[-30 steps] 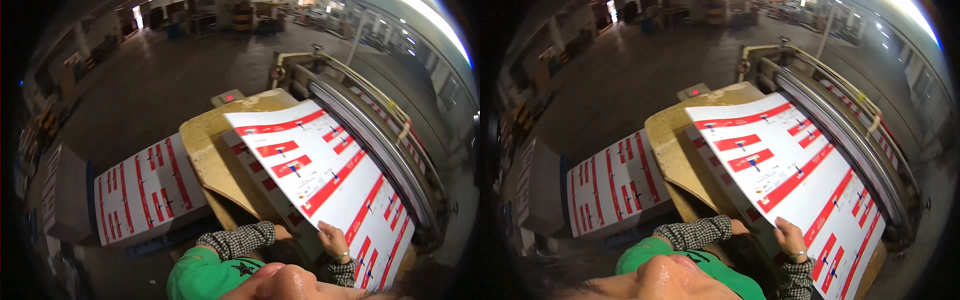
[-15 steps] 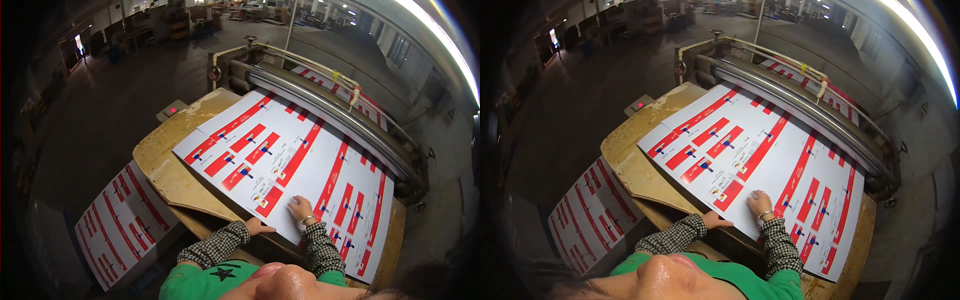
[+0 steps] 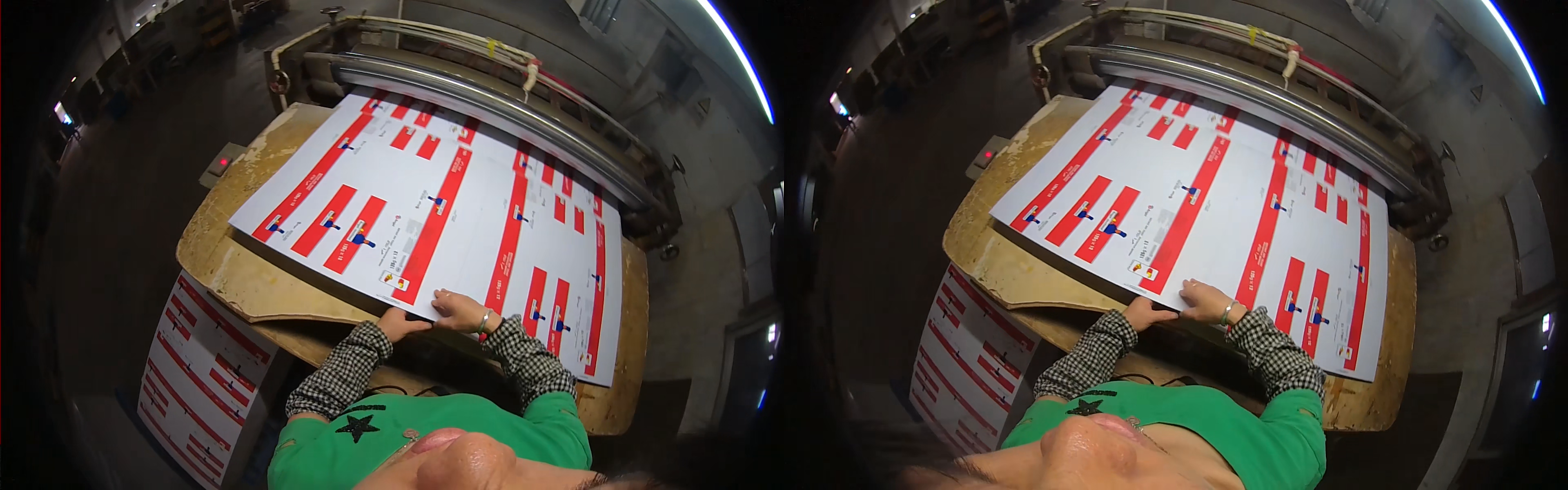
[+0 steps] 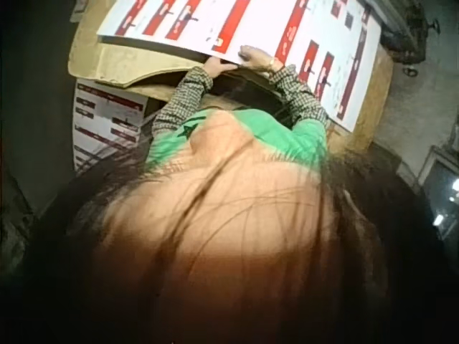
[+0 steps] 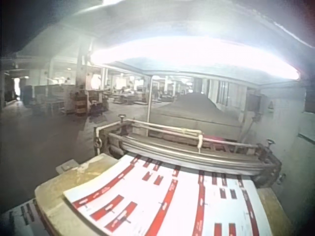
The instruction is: The person repeatedly picks up large printed sheets from a stack on the floor and places them onto a wooden board on a machine. The person aligns the sheets by hand before stacking them. The person also briefly handles a small white card and a white sheet of paper.
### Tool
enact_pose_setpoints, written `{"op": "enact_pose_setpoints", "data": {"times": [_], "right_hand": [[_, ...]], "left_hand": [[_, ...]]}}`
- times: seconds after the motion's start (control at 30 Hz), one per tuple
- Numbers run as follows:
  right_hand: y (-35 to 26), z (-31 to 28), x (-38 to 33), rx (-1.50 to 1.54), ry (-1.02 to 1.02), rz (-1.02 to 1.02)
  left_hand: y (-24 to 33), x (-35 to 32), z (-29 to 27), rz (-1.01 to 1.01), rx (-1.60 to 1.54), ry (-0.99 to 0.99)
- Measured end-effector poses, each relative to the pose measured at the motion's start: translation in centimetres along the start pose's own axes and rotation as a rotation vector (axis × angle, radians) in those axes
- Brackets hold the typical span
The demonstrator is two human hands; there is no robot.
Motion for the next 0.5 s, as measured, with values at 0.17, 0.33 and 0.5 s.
{"op": "enact_pose_setpoints", "data": {"times": [0.17,0.33,0.5], "right_hand": [[-0.1,-0.4,-0.3,0.075,0.138,-0.034],[-1.2,0.3,-0.5,-0.082,0.257,0.052],[-1.3,1.2,-1.1,0.003,0.309,0.086]], "left_hand": [[1.4,-0.1,-0.3,-0.028,-0.006,0.007],[-0.3,0.3,-0.8,0.002,-0.034,-0.003],[0.1,-0.2,-0.4,0.009,-0.026,-0.023]]}}
Point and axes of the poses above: each hand's wrist, its own x-axis towards the middle knuckle, its own z-axis out of the palm, y = z × x, the point moved 6 cm from there along x, towards the middle knuckle, and after that the axes turned 14 degrees about -y, right-handed, at the moved point
